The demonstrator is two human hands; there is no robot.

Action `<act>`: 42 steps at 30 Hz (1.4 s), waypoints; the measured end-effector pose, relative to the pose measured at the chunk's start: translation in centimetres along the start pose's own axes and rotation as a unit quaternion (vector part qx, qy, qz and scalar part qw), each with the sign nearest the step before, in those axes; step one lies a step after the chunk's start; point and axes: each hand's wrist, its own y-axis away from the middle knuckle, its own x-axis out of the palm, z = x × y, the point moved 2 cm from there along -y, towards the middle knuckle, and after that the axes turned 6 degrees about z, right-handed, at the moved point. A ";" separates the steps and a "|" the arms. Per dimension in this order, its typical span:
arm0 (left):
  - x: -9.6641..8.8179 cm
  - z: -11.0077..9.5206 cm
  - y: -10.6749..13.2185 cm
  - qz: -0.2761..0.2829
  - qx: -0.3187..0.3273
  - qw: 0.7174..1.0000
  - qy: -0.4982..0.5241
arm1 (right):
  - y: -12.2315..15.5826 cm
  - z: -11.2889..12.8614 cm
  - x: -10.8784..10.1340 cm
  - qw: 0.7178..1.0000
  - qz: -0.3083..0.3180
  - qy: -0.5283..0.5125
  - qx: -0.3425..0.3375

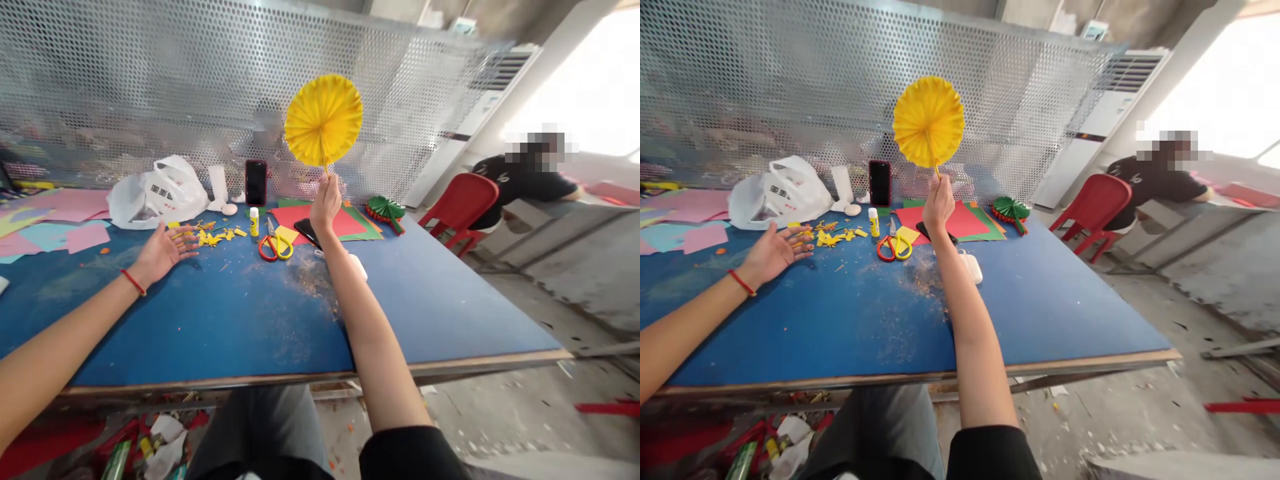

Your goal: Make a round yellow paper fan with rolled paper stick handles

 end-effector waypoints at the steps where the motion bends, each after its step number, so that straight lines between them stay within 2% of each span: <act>1: -0.1 0.1 -0.1 0.011 0.006 1.000 -0.006 | 0.3 -0.1 0.3 1.000 0.005 -0.007 0.007; 6: 0.4 0.4 0.1 0.037 0.025 0.999 -0.028 | 1.5 0.0 1.5 0.997 0.021 -0.065 0.023; 9: 2.0 0.2 0.7 0.051 0.095 0.991 -0.078 | 2.1 1.0 2.0 0.993 0.053 -0.108 0.015; 11: 3.6 0.1 1.0 0.041 0.148 0.981 -0.116 | 2.6 2.1 2.2 0.990 0.089 -0.110 0.008; 14: 7.4 0.0 0.6 0.033 0.178 0.973 -0.141 | 3.7 4.3 2.5 0.989 0.129 -0.071 -0.020; 17: 13.1 -1.0 -0.6 0.042 0.215 0.964 -0.153 | 5.1 7.1 2.6 0.983 0.171 -0.012 -0.061; 19: 17.1 -2.1 -1.4 0.048 0.278 0.949 -0.143 | 5.9 9.1 2.5 0.972 0.217 0.025 -0.083; 21: 20.3 -3.2 -1.9 0.021 0.337 0.933 -0.127 | 6.5 10.8 2.0 0.955 0.273 0.063 -0.097; 23: 21.9 -3.8 -2.0 -0.024 0.351 0.931 -0.103 | 6.8 11.9 1.4 0.936 0.322 0.101 -0.101; 25: 22.1 -4.0 -1.9 -0.046 0.337 0.937 -0.082 | 7.0 12.6 1.0 0.920 0.348 0.139 -0.118; 29: 20.1 -4.2 -1.7 -0.060 0.338 0.935 -0.084 | 7.4 12.5 1.2 0.881 0.383 0.192 -0.202; 31: 19.3 -4.3 -2.0 -0.046 0.343 0.936 -0.070 | 7.5 12.1 1.5 0.869 0.402 0.193 -0.214; 35: 18.5 -4.4 -3.1 0.012 0.311 0.950 -0.001 | 7.4 11.7 1.8 0.865 0.419 0.201 -0.188; 42: 17.3 -4.5 -4.1 0.002 0.288 0.956 0.058 | 8.9 10.7 2.8 0.880 0.402 0.210 -0.138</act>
